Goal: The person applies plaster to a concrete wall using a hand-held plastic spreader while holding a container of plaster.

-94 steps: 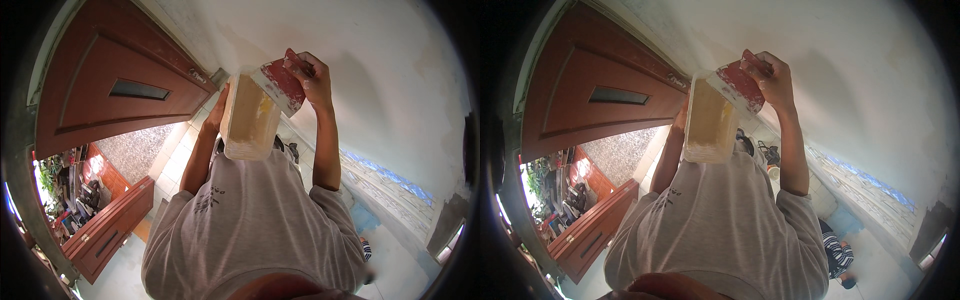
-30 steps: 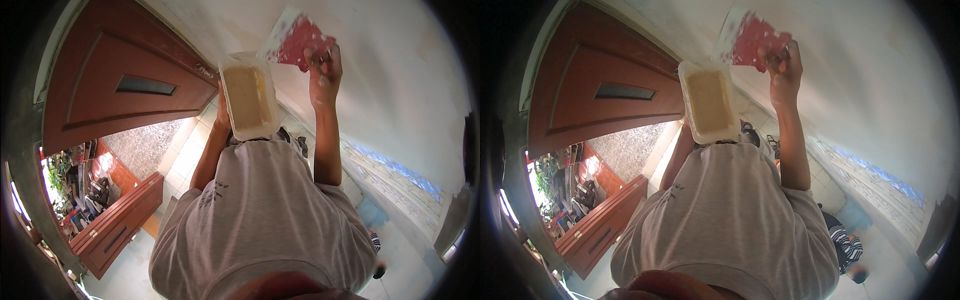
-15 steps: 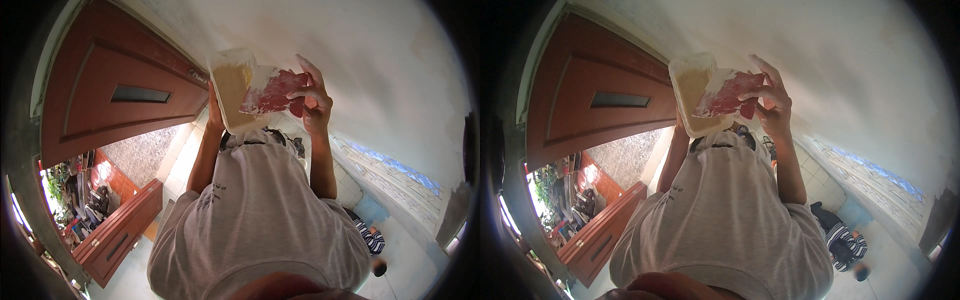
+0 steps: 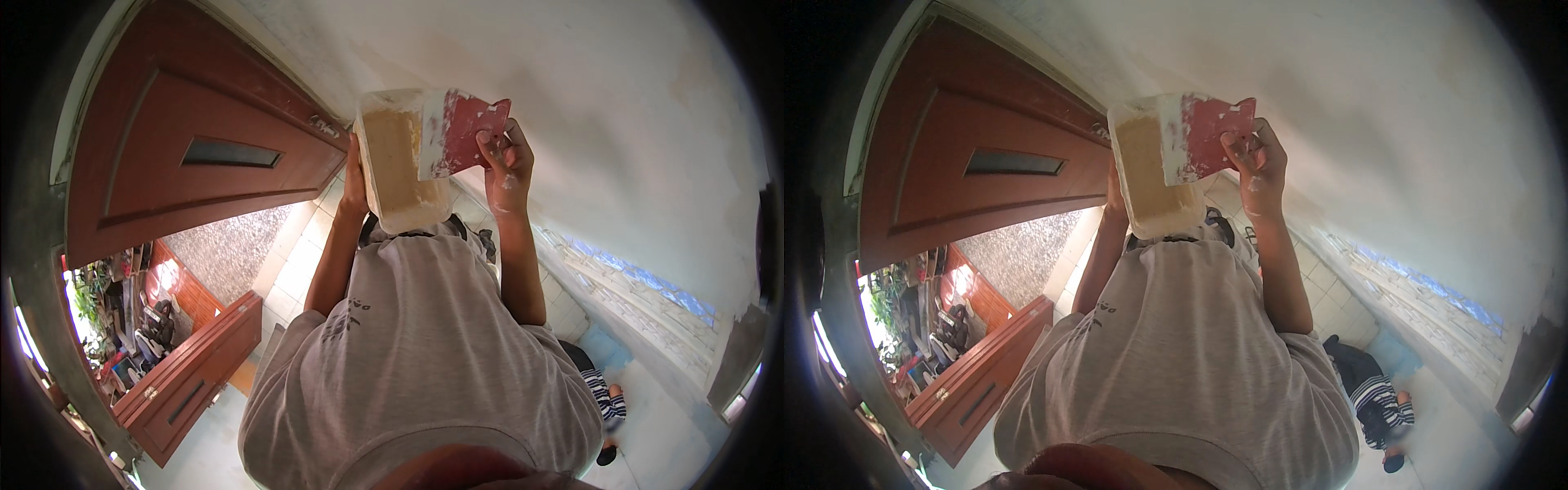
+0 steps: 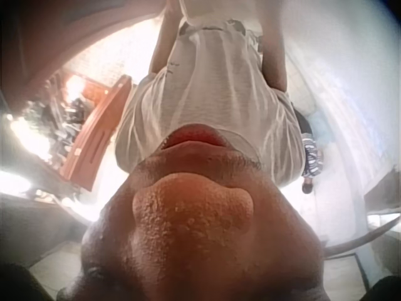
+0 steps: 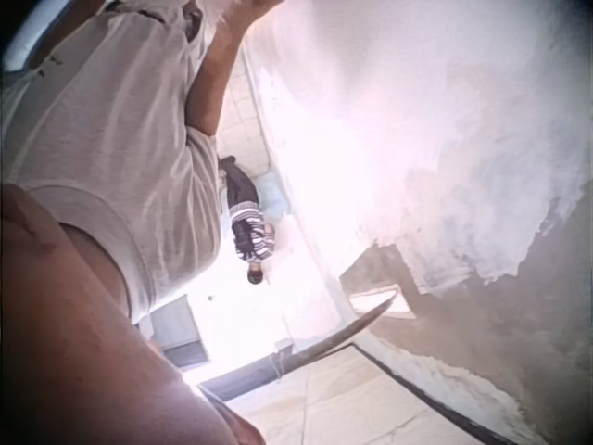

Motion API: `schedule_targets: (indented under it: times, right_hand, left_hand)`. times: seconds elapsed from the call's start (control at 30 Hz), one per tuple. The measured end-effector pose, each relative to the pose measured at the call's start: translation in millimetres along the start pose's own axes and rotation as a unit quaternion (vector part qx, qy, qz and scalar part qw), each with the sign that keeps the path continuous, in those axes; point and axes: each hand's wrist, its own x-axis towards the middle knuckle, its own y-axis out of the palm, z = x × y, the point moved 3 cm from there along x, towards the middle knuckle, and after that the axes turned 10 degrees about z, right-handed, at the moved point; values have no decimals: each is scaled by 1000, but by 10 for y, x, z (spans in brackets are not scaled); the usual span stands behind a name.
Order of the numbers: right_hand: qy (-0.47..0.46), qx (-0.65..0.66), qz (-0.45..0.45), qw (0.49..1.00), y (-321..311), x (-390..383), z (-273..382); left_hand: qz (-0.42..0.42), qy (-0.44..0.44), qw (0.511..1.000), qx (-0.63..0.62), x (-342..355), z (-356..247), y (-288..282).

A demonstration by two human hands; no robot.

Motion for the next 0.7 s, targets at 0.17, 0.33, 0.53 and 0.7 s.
schedule_targets:
  times: [0.17,0.33,0.53,0.7]
  right_hand:
    - [55,30,-13,998,140,112,140]
    - [155,-90,-34,983,62,346,30]
    - [112,-351,6,929,94,569,27]
    - [88,-445,-30,891,245,557,146]
  left_hand:
    - [-19,-4,1000,10,-22,-11,-5]
    - [-25,-85,996,-27,-6,-1,165]
    - [-35,-70,997,21,9,71,280]
    - [-41,-77,995,54,1,147,190]
